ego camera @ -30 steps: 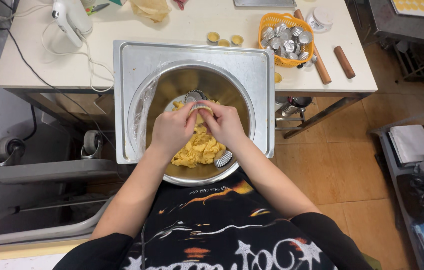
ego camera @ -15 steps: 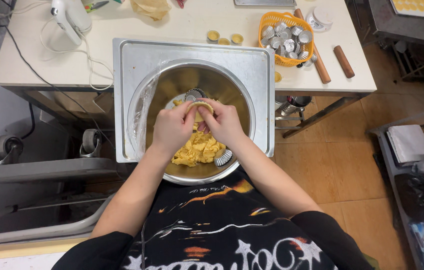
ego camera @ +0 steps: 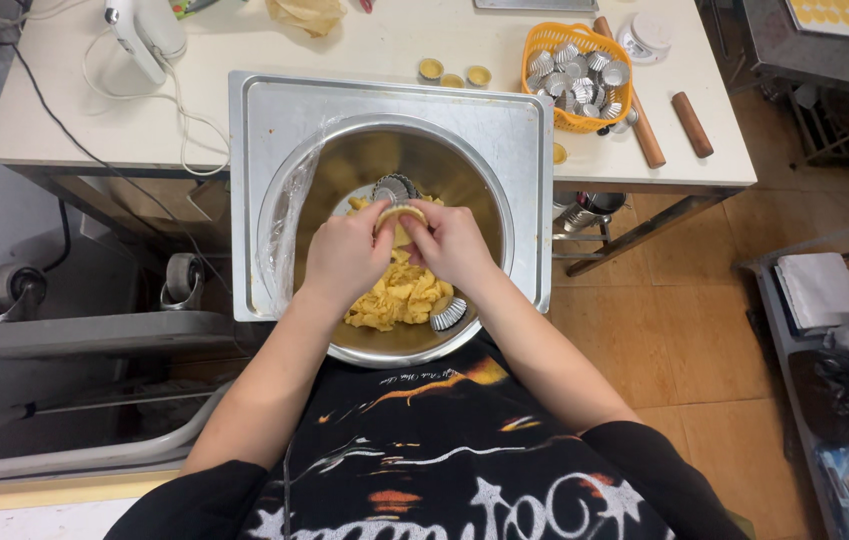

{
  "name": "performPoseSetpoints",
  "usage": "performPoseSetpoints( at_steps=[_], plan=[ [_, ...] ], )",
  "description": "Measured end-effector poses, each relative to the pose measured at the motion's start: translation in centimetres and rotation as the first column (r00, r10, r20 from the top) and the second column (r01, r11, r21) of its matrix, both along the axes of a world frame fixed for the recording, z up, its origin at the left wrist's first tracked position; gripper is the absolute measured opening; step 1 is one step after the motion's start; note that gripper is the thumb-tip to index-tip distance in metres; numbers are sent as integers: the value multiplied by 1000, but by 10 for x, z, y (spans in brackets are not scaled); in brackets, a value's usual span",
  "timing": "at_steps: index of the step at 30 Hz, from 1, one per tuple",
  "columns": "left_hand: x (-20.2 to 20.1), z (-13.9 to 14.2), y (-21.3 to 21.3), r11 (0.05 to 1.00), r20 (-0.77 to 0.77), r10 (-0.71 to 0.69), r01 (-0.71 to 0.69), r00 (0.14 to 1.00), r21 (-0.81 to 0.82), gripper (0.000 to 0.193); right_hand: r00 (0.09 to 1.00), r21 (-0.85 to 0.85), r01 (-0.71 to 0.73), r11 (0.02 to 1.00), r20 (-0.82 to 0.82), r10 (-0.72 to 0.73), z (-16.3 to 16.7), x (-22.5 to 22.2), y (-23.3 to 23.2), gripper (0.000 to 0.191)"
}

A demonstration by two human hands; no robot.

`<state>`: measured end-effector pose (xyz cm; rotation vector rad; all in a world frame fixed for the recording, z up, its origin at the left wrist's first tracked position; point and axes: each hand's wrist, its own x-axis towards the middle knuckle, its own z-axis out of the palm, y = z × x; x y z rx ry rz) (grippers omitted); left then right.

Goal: The person takes pieces of dough from a large metal bowl and presses them by hand into small fluted tart molds, shaping the dough to line each mold. Finished dough-lined molds are set on the tray beside the bowl, and empty metal molds are picked up one at a time to repeat the process.

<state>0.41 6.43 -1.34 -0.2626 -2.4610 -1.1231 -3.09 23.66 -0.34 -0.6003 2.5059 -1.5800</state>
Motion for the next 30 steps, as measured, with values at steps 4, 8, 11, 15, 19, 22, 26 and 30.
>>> performPoseSetpoints(
  at_steps=[4, 8, 11, 15, 19, 22, 26, 30],
  plan=[
    [1, 4, 0, 998, 34, 8, -5, 999, -69, 15, 992, -23, 16, 1000, -127, -19, -2, 2, 1, 24],
    [2, 8, 2, 997, 39, -16, 12, 999, 80, 15, 999, -124, 49, 991, 25, -46, -5, 0, -3, 21],
    [2, 9, -1, 996, 30, -71, 69, 997, 58, 16, 999, -66, -19, 998, -44, 16, -7, -2, 3, 24],
    [0, 6, -3, 995, -56, -72, 68, 996, -70, 15, 985, -58, -12, 998, -172, 2, -11, -3, 5, 25],
    [-1, 3, -1, 995, 54, -57, 52, 997, 82, 17, 997, -143, -5, 990, 78, 16, -12, -5, 1, 23],
    [-1, 2, -2, 999, 8, -52, 52, 999, 8, 23, 998, -50, -32, 998, 58, 34, -9, -6, 2, 23],
    [0, 1, -2, 999, -48, -45, 43, 998, -22, 18, 999, -97, -22, 995, 25, 25, -9, -3, 4, 28],
    [1, 2, -1, 995, 0, -12, 12, 1000, 96, 23, 990, -196, -41, 980, 124, 66, -12, -5, 2, 26]
  ],
)
